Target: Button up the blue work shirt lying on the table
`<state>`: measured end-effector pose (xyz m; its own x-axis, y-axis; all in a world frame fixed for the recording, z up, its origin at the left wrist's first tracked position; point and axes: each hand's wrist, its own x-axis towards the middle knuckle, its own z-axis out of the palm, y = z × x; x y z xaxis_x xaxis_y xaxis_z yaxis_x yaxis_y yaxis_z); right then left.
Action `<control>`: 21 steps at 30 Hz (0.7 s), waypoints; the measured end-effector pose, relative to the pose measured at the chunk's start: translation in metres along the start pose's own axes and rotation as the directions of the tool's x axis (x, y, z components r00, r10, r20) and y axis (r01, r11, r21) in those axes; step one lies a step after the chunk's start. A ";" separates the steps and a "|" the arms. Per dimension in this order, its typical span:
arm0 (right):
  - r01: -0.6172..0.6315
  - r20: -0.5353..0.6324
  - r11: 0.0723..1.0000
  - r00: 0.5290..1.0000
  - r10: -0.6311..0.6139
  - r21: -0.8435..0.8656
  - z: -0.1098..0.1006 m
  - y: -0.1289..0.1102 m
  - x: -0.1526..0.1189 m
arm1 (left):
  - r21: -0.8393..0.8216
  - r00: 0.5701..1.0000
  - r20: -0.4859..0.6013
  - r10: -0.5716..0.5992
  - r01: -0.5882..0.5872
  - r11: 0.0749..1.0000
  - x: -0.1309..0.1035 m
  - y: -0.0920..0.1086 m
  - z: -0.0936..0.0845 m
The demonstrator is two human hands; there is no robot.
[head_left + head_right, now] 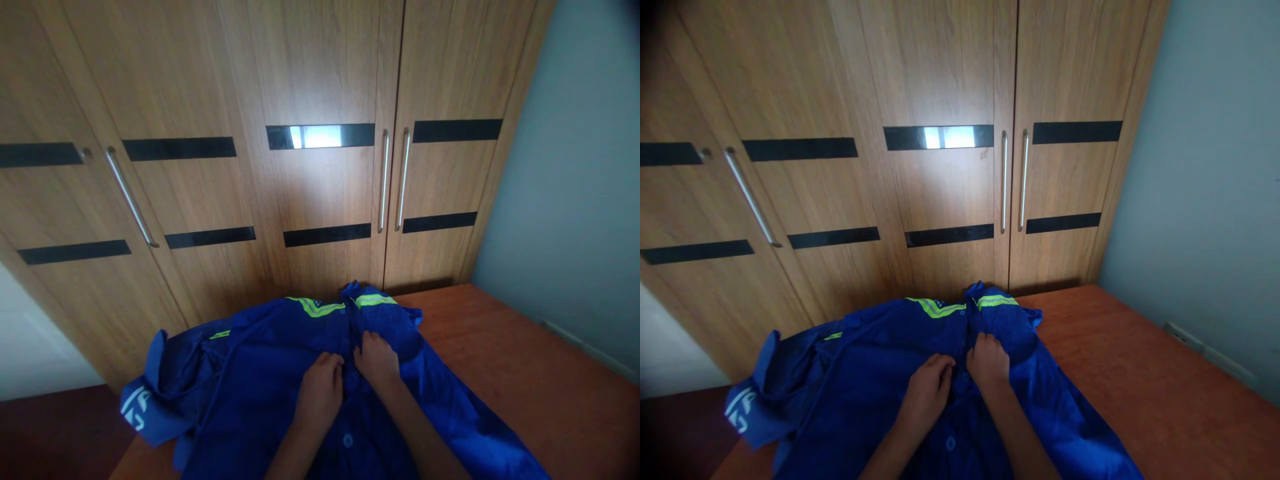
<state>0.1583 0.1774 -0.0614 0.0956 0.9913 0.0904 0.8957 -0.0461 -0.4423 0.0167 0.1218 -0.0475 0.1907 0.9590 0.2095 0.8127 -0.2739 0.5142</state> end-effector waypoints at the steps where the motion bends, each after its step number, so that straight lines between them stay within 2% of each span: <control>1: -0.014 0.013 0.999 1.000 0.014 0.030 0.002 0.005 0.001 | 0.028 1.000 0.001 -0.008 0.008 1.000 0.005 0.001 0.000; 6: -0.082 0.049 0.962 0.996 0.072 0.261 0.004 0.027 0.012 | 0.152 0.999 0.010 -0.033 0.031 0.988 0.047 0.005 0.005; 10: -0.107 0.058 0.854 0.994 0.090 0.509 0.002 0.034 0.019 | 0.188 0.996 0.077 -0.050 0.034 0.982 0.078 0.002 0.016; 13: -0.130 0.076 0.718 0.991 0.108 0.683 0.001 0.035 0.021 | 0.181 0.992 0.108 -0.063 0.043 0.983 0.084 -0.003 0.025; 17: -0.140 0.100 0.553 0.990 0.103 0.821 0.000 0.034 0.020 | 0.125 0.991 0.092 -0.093 0.081 0.989 0.079 -0.011 0.032; 21: -0.079 0.067 0.477 0.997 0.044 0.875 0.003 0.029 0.019 | -0.029 0.992 0.063 -0.110 0.112 0.993 0.080 -0.020 0.035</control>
<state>0.1849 0.1955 -0.0751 0.1056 0.9943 0.0113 0.0396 0.0072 -0.9992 0.0350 0.2062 -0.0705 0.1343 0.9860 0.0993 0.8127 -0.1669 0.5583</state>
